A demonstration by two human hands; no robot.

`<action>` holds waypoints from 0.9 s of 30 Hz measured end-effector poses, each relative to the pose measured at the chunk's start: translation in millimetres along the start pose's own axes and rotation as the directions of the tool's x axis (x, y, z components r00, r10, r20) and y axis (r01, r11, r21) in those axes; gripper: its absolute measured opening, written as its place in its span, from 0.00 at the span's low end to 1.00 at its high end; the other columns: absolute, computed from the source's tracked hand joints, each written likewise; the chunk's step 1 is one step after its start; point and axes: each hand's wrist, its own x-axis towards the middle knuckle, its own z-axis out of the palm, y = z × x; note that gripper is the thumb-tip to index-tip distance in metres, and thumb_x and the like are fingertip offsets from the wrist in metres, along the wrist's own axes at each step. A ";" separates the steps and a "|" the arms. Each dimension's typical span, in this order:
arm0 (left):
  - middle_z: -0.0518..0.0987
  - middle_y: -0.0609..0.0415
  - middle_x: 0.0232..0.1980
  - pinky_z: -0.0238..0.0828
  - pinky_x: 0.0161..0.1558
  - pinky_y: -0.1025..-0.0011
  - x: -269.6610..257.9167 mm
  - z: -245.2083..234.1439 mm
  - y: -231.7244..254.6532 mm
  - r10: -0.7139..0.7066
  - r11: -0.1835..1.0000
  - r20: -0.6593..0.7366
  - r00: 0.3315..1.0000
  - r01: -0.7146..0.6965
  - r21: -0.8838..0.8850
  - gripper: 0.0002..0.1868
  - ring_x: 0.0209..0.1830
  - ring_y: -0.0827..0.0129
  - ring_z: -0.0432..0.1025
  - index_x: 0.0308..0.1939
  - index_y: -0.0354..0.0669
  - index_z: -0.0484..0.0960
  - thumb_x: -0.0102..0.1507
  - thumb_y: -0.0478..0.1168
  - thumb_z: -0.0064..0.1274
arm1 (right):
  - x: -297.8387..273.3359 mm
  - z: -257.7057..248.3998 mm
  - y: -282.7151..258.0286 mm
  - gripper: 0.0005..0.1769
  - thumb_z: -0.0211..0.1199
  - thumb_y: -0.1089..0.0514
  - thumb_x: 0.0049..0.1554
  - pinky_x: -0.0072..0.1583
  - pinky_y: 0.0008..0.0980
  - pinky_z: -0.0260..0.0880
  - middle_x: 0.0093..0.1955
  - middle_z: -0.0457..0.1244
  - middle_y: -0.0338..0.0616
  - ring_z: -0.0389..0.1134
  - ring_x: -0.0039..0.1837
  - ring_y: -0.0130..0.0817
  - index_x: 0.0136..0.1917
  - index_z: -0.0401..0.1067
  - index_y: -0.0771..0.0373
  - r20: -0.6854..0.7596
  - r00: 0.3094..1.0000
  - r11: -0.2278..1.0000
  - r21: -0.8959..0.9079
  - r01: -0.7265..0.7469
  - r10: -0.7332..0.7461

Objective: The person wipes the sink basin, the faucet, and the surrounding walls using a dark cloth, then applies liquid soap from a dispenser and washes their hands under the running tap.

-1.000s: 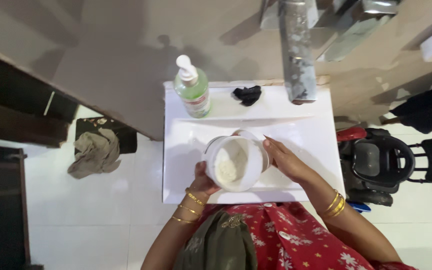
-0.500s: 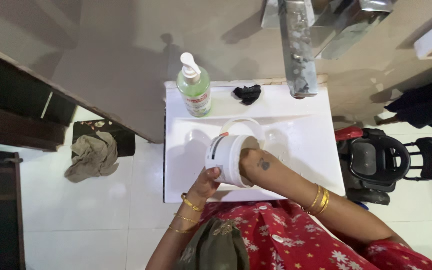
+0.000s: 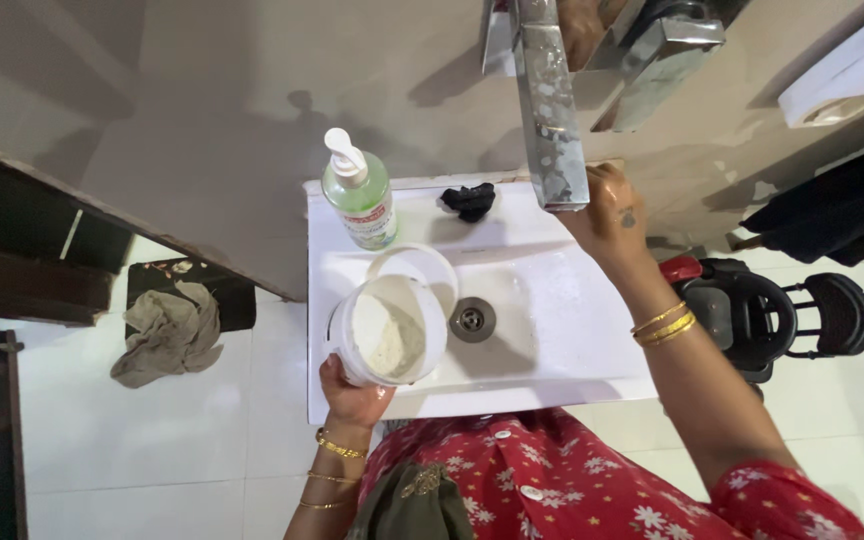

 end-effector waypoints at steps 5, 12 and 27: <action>0.66 0.48 0.74 0.71 0.54 0.47 -9.0 12.6 -30.2 -0.037 0.996 0.076 0.996 0.043 -0.074 0.56 0.70 0.47 0.64 0.76 0.54 0.60 0.51 0.75 0.55 | -30.8 42.3 16.2 0.22 0.70 0.49 0.58 0.55 0.41 0.71 0.51 0.70 0.52 0.73 0.53 0.47 0.58 0.75 0.67 0.199 0.908 0.769 0.484 -0.418 0.368; 0.70 0.47 0.67 0.75 0.34 0.55 -17.1 50.4 -86.5 -0.265 0.907 0.116 0.957 0.289 -0.306 0.55 0.57 0.48 0.73 0.73 0.56 0.63 0.51 0.82 0.48 | -98.8 51.3 -57.6 0.62 0.58 0.21 0.53 0.78 0.46 0.55 0.83 0.49 0.57 0.52 0.82 0.49 0.85 0.41 0.58 0.541 0.812 -0.104 0.814 -0.571 -0.219; 0.68 0.46 0.72 0.61 0.70 0.41 -109.7 63.7 -39.4 0.148 0.989 0.016 0.989 -0.147 -0.016 0.43 0.71 0.51 0.67 0.76 0.44 0.59 0.62 0.60 0.50 | -70.3 10.9 -174.8 0.57 0.55 0.25 0.53 0.82 0.57 0.49 0.86 0.46 0.62 0.48 0.86 0.58 0.85 0.48 0.58 0.251 0.666 0.479 0.859 0.181 -0.702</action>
